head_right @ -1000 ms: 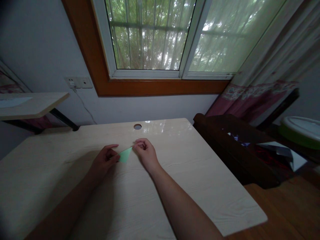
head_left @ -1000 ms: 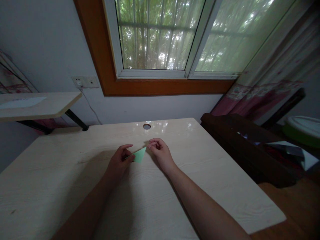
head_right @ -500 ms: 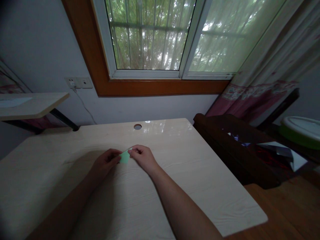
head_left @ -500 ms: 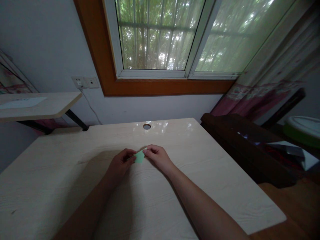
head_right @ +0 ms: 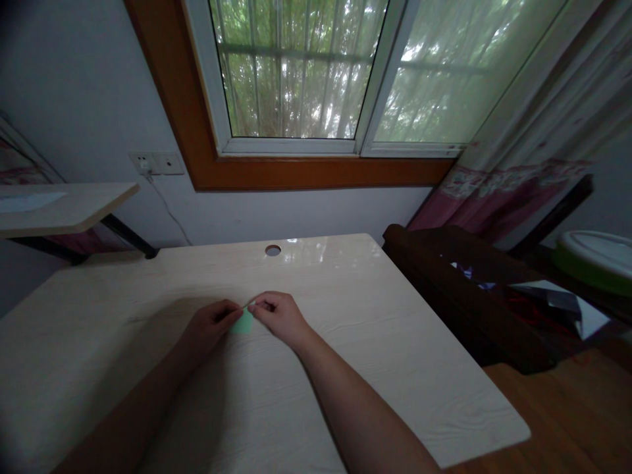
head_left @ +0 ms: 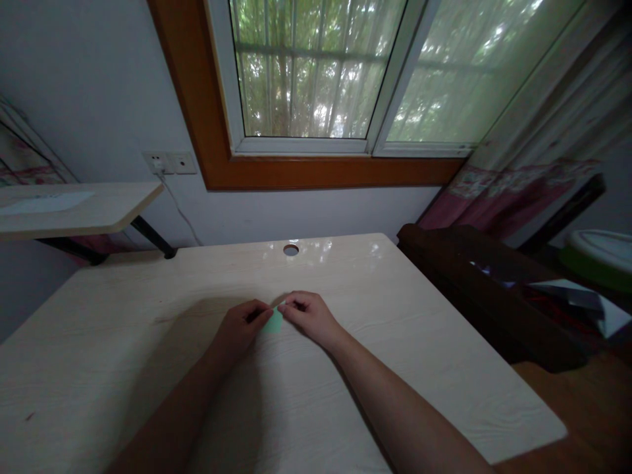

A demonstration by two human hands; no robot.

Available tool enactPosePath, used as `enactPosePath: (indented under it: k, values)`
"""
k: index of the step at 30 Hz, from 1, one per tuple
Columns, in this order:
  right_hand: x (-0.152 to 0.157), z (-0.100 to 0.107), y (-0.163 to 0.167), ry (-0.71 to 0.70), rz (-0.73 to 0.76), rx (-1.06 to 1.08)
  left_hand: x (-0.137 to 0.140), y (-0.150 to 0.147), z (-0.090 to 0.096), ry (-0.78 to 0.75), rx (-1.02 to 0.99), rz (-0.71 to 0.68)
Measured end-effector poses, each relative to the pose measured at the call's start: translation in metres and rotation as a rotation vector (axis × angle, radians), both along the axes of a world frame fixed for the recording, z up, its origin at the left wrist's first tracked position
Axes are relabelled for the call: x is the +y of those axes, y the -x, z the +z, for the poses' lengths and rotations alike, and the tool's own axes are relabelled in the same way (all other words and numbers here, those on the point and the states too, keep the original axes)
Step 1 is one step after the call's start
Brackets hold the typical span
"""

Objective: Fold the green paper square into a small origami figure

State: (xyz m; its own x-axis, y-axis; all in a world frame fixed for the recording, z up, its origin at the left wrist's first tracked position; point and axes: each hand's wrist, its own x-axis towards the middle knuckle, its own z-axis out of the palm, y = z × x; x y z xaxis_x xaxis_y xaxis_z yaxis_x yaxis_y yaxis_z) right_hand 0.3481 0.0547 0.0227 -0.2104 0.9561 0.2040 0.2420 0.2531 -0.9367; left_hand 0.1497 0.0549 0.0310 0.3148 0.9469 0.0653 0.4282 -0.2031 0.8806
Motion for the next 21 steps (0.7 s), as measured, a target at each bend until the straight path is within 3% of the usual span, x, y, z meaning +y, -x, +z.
enactPosePath:
  k: [8, 14, 21]
  values:
    - [0.003, -0.004, -0.002, 0.076, -0.159, 0.197, 0.004, 0.003, -0.008, 0.061, -0.126, 0.066]
    - [0.007, -0.004, -0.007, 0.080, -0.278, 0.323, 0.004, 0.004, -0.002, 0.100, -0.240, 0.137]
    - [0.015, -0.003, -0.013, 0.085, -0.395, 0.499, 0.008, 0.007, -0.003, 0.011, -0.224, 0.224]
